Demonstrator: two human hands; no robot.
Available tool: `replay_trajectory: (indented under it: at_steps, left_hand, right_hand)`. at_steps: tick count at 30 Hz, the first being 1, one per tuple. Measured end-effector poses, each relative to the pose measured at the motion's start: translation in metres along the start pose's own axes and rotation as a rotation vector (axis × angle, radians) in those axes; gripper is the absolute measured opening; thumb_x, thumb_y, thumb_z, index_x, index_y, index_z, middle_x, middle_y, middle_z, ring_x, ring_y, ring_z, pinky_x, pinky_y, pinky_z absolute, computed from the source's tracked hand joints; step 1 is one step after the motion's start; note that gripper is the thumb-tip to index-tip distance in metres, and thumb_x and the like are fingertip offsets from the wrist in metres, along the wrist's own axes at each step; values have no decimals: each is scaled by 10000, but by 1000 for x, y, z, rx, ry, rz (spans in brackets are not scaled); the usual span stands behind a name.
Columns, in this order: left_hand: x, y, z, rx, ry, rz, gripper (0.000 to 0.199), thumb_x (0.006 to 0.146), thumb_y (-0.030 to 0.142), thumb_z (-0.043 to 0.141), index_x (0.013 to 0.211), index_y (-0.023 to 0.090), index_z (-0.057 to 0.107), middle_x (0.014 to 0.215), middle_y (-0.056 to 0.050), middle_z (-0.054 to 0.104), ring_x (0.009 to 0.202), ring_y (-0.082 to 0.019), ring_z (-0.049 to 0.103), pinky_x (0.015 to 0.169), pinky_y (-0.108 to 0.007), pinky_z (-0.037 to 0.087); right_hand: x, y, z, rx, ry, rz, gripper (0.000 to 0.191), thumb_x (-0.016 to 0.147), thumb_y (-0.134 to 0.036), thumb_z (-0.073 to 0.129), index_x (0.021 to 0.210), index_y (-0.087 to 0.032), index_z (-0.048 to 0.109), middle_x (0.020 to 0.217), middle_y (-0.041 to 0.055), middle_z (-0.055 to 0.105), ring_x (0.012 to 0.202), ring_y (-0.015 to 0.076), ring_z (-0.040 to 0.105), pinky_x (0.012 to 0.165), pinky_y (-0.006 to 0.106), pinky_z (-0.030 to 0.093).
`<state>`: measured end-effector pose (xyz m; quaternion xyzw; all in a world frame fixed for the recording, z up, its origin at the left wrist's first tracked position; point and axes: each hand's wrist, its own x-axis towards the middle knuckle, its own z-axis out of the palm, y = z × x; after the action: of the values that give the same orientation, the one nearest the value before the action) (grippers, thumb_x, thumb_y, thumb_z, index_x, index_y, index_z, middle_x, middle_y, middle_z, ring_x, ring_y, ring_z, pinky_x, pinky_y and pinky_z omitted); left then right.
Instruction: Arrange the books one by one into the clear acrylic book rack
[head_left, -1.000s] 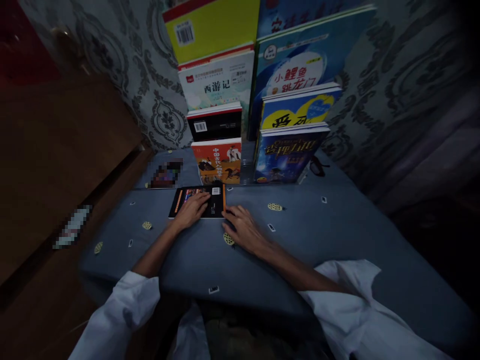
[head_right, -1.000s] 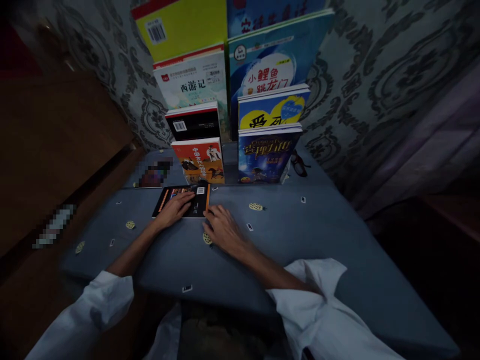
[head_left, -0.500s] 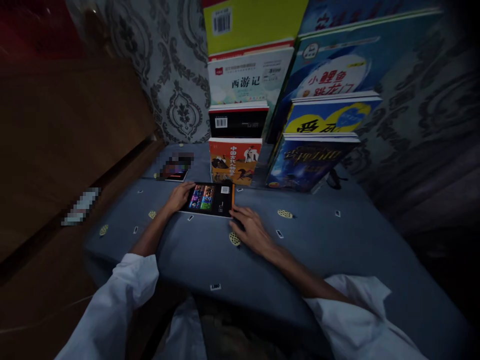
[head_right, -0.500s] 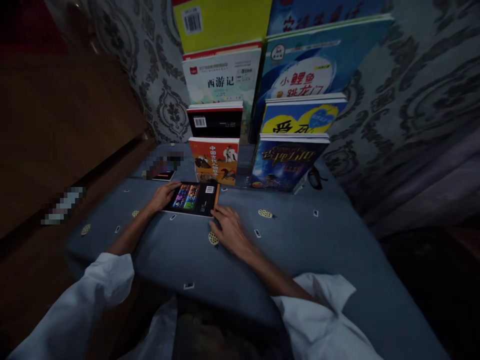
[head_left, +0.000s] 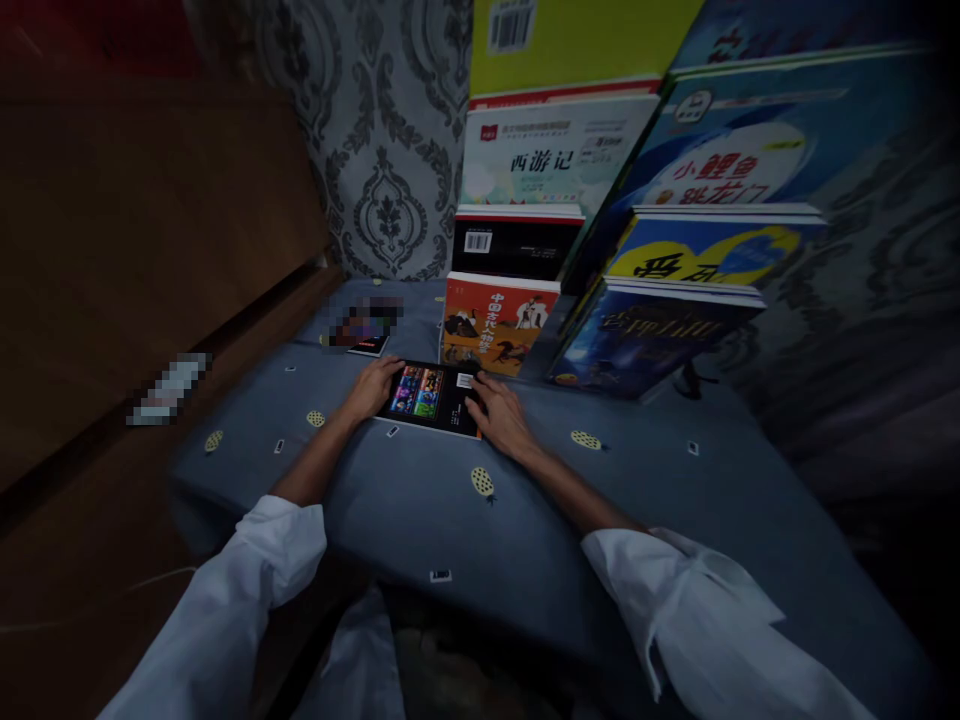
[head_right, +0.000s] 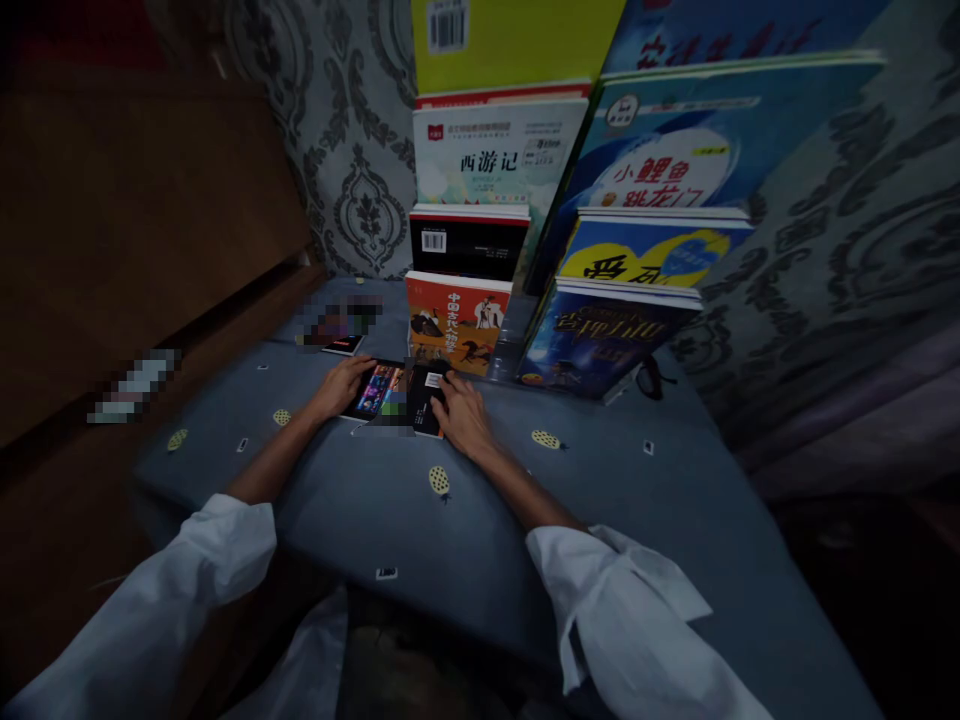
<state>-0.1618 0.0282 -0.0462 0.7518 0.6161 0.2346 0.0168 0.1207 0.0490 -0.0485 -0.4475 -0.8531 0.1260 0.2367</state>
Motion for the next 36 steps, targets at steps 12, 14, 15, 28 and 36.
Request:
replay_trajectory:
  at_steps: [12,14,15,28,36]
  left_hand:
    - [-5,11,-11,107,-75,19,555,844,53,411,1367,158,565,1404,-119,576,1292,-232,541,1133,-431,413]
    - [-20,20,-22,168,-101,29,532,861,73,419,1363,167,567,1364,-123,592,1222,-249,570,1085,-434,445]
    - [-30,24,-28,205,-116,30,506,880,93,419,1357,168,571,1330,-128,605,1179,-260,582,1053,-441,461]
    - [-108,111,-50,427,-98,-185,329,991,414,474,1186,197,625,1017,-112,619,946,-268,633,738,-341,512]
    - [-86,125,-44,395,-166,-149,300,1002,409,461,1092,172,622,1034,-119,645,917,-261,667,701,-331,515]
  right_hand:
    - [-58,-15,-7,71,-23,-116,500,937,-327,536,1390,-115,558,1489,196,502,1392,312,461,1138,544,390]
    - [-68,-12,-10,103,-39,-159,518,919,-324,572,1402,-139,549,1496,187,497,1395,308,459,1138,554,390]
    - [-71,-10,-12,118,-47,-180,512,916,-311,577,1403,-154,550,1495,178,501,1392,304,464,1135,556,393]
    - [-11,8,-11,-32,37,-123,342,965,-160,476,1195,-211,723,1165,125,663,1085,265,572,933,422,474]
    - [4,0,-15,-105,-6,42,426,925,-72,437,1232,-193,707,1158,145,666,1072,286,553,923,427,454]
